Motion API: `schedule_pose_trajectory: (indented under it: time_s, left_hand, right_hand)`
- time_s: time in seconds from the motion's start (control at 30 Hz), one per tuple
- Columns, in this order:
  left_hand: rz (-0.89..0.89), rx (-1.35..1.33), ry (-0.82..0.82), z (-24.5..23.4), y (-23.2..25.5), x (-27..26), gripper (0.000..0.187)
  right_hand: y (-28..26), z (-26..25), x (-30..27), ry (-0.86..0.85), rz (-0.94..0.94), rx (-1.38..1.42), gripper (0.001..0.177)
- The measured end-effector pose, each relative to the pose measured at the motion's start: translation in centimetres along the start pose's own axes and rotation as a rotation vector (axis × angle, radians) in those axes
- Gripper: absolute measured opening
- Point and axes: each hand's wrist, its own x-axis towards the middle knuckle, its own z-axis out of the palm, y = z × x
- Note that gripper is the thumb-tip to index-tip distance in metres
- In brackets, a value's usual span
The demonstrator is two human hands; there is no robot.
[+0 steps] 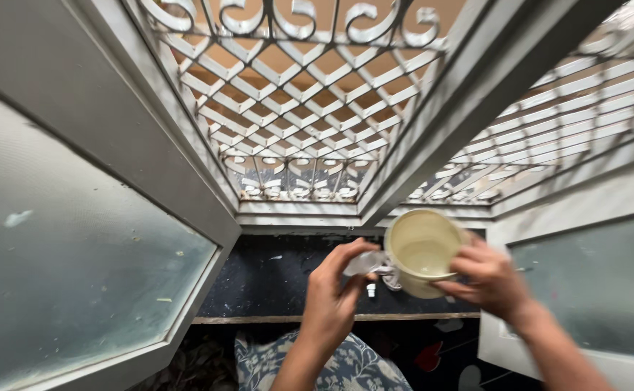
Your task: The person cleans a metal window grill using a cloth and a liquid solution from a small bowl. They repeatedly dip the cloth into the bowl, apply the solution to the grill, and wipe the metal bars and decorative elements.
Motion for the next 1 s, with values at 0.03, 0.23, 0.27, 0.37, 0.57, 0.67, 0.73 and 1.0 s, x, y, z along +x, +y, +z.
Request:
schedule_pose_trajectory:
  time_s: [0.03, 0.23, 0.27, 0.37, 0.57, 0.67, 0.73, 1.0]
  left_hand:
    - [0.009, 0.017, 0.045, -0.8, -1.4, -0.1, 0.039]
    - [0.009, 0.284, 0.128, -5.7, -10.8, -2.3, 0.041]
    - [-0.014, 0.279, 0.124, -6.4, -12.8, -2.7, 0.039]
    - [-0.052, 0.238, 0.117, -8.2, -18.8, -4.0, 0.034]
    - [0.042, 0.245, 0.127, -9.3, -27.9, -4.9, 0.033]
    - [-0.007, 0.184, 0.13, -8.3, -29.3, -4.7, 0.032]
    - [0.016, 0.162, 0.109, -7.6, -29.6, -3.9, 0.036]
    - [-0.042, 0.231, 0.039, -2.0, -29.1, 0.7, 0.047]
  right_hand:
    - [0.2, 3.8, 0.9, 0.053, -0.034, 0.04, 0.033]
    - [-0.1, 26.4, 6.6, 0.09, -0.1, 0.189, 0.033]
    - [-0.3, 29.3, 7.3, 0.066, -0.064, 0.214, 0.033]
    - [-1.0, 36.7, 9.2, 0.073, -0.063, 0.27, 0.033]
    - [-1.2, 44.7, 10.0, 0.007, -0.029, 0.314, 0.026]
    - [-0.7, 45.3, 8.2, -0.005, 0.111, 0.449, 0.026]
    - [0.0, 44.8, 5.9, 0.036, 0.286, 0.621, 0.046]
    - [7.5, 46.6, -0.9, -0.454, 1.09, -0.019, 0.078]
